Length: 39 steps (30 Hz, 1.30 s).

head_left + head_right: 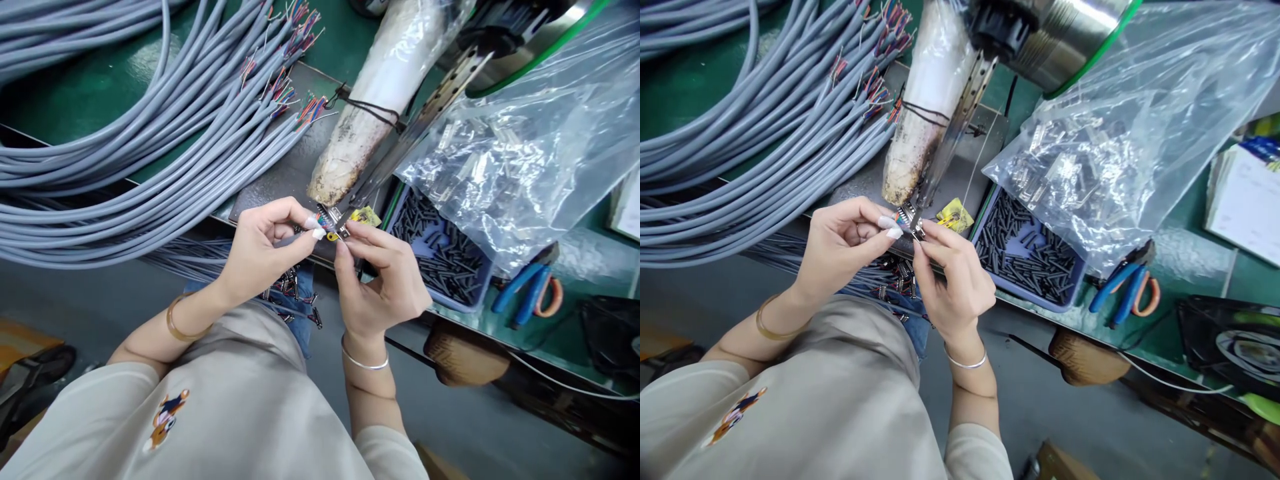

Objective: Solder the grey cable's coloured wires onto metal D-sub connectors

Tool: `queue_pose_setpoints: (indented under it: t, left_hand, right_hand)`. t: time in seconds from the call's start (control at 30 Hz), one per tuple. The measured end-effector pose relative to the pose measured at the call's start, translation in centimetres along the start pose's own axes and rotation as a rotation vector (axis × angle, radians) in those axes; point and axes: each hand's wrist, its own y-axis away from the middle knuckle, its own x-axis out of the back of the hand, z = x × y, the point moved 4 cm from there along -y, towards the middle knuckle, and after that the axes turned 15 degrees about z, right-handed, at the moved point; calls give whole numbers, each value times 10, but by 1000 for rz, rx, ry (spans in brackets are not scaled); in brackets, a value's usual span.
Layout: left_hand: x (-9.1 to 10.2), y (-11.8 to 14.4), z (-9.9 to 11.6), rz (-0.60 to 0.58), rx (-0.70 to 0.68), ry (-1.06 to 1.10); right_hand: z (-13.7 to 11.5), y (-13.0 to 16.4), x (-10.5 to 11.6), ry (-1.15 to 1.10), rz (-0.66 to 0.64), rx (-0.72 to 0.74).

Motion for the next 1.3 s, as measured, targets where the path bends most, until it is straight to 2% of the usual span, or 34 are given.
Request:
queue_pose_setpoints:
  t: [0.13, 0.4, 0.67, 0.8, 0.87, 1.0, 1.1, 1.23, 1.3]
  left_hand:
    - [1, 0, 4, 0, -51, -12]
    - [1, 0, 2, -64, -29, -57]
    - [3, 6, 1, -84, -101, -208]
    - [5, 12, -1, -112, -120, -216]
    - [5, 15, -2, -138, -38, -142]
    - [3, 24, -3, -286, 223, -12]
    - [3, 27, -1, -324, 250, 2]
    - [4, 30, 0, -358, 205, 54]
    - [5, 33, 0, -378, 224, 82]
  right_hand:
    - [-3, -2, -1, 26, 9, 33]
    - [0, 6, 1, 42, 2, 104]
    - [0, 8, 5, 28, 15, 69]
    - [6, 15, 11, -76, 36, 14]
    - [11, 21, 13, -150, 14, -12]
    - [19, 33, 15, -174, -79, -82]
    - [17, 35, 17, -168, -118, -258]
    - [10, 33, 13, -404, -179, -723]
    - [5, 32, 10, -514, -201, -855]
